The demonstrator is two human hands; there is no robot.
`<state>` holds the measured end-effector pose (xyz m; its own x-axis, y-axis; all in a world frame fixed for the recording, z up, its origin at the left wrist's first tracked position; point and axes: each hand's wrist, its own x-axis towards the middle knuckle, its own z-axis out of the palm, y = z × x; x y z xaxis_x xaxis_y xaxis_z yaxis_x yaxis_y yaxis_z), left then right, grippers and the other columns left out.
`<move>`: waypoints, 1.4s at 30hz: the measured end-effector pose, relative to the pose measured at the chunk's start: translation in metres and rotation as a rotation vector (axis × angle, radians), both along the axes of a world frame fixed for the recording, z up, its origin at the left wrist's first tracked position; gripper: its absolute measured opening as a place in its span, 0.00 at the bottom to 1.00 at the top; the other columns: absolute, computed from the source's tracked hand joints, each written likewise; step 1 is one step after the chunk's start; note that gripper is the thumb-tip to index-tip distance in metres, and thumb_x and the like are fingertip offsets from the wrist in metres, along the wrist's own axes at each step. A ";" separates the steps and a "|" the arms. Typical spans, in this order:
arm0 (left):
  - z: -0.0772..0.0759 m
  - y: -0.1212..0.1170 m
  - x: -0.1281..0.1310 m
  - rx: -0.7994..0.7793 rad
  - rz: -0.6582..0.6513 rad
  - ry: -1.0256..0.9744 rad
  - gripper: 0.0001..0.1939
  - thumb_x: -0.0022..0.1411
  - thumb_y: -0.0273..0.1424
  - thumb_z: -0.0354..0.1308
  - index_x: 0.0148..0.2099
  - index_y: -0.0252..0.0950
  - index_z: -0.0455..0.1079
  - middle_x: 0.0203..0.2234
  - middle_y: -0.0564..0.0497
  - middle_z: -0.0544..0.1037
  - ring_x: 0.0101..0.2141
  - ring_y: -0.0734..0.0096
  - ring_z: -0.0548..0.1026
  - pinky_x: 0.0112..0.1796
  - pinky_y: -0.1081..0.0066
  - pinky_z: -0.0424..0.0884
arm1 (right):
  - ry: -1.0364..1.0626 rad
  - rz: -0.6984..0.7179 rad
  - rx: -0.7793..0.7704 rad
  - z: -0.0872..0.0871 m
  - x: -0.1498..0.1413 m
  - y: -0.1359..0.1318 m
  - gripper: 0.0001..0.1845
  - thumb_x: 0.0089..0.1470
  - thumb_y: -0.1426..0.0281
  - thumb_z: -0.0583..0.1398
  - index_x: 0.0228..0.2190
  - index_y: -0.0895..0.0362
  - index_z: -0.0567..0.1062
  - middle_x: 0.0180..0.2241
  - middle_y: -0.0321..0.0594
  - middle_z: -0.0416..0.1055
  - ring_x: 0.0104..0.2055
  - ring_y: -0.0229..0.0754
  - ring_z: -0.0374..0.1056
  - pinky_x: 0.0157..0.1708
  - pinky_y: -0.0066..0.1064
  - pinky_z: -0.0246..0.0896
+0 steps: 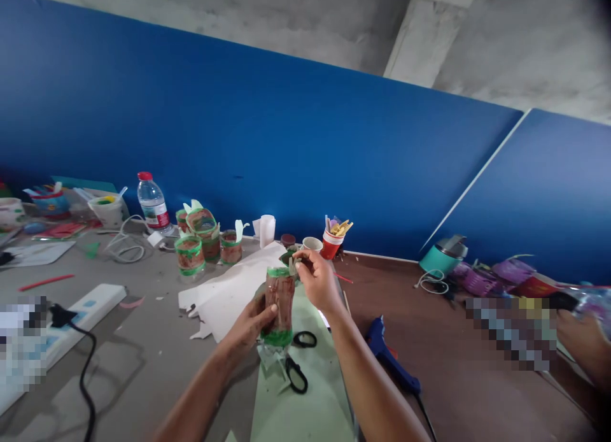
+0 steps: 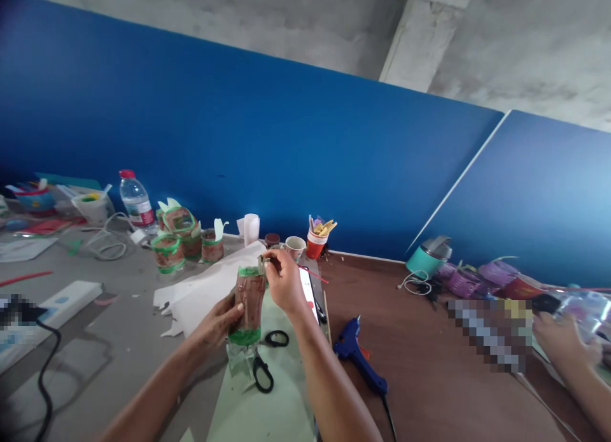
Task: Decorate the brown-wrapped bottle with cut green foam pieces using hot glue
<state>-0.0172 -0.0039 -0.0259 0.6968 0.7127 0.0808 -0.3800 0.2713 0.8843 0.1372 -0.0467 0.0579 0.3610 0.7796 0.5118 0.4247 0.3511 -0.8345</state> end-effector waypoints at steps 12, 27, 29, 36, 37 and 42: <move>0.005 -0.004 0.001 -0.057 -0.076 -0.041 0.30 0.46 0.42 0.69 0.50 0.36 0.73 0.45 0.42 0.78 0.48 0.49 0.74 0.51 0.57 0.67 | 0.162 -0.044 0.036 -0.009 -0.007 0.009 0.09 0.50 0.69 0.56 0.35 0.57 0.71 0.27 0.35 0.70 0.24 0.35 0.63 0.24 0.26 0.58; 0.007 -0.007 -0.003 -0.041 -0.062 -0.057 0.27 0.50 0.40 0.68 0.51 0.36 0.72 0.50 0.42 0.76 0.52 0.50 0.71 0.52 0.59 0.66 | 0.213 -0.078 0.029 -0.009 -0.009 0.007 0.11 0.47 0.69 0.58 0.36 0.58 0.71 0.31 0.37 0.70 0.25 0.34 0.63 0.24 0.26 0.58; 0.008 -0.008 -0.003 -0.054 -0.069 -0.079 0.27 0.50 0.39 0.67 0.52 0.36 0.72 0.51 0.42 0.75 0.52 0.50 0.71 0.53 0.59 0.65 | 0.234 -0.056 0.025 -0.010 -0.009 0.007 0.13 0.48 0.68 0.58 0.37 0.57 0.70 0.32 0.36 0.69 0.20 0.31 0.58 0.19 0.24 0.53; 0.015 -0.008 -0.004 -0.073 -0.058 -0.100 0.28 0.49 0.38 0.68 0.52 0.36 0.72 0.49 0.42 0.77 0.52 0.48 0.71 0.55 0.57 0.63 | 0.315 0.103 0.016 -0.008 -0.007 0.004 0.17 0.46 0.72 0.59 0.41 0.55 0.69 0.34 0.35 0.70 0.18 0.29 0.56 0.16 0.23 0.48; 0.015 -0.008 -0.004 -0.075 -0.058 -0.096 0.27 0.49 0.38 0.69 0.51 0.35 0.73 0.49 0.41 0.77 0.52 0.48 0.71 0.55 0.57 0.63 | 0.301 0.105 0.004 -0.008 -0.006 0.004 0.17 0.46 0.72 0.59 0.41 0.55 0.68 0.34 0.35 0.70 0.18 0.28 0.56 0.16 0.23 0.48; 0.014 -0.008 -0.004 -0.075 -0.061 -0.110 0.28 0.49 0.37 0.68 0.52 0.36 0.72 0.50 0.41 0.76 0.52 0.48 0.71 0.54 0.57 0.63 | 0.240 0.065 -0.040 -0.013 -0.002 0.006 0.19 0.46 0.70 0.60 0.43 0.56 0.68 0.39 0.38 0.70 0.19 0.29 0.57 0.17 0.24 0.50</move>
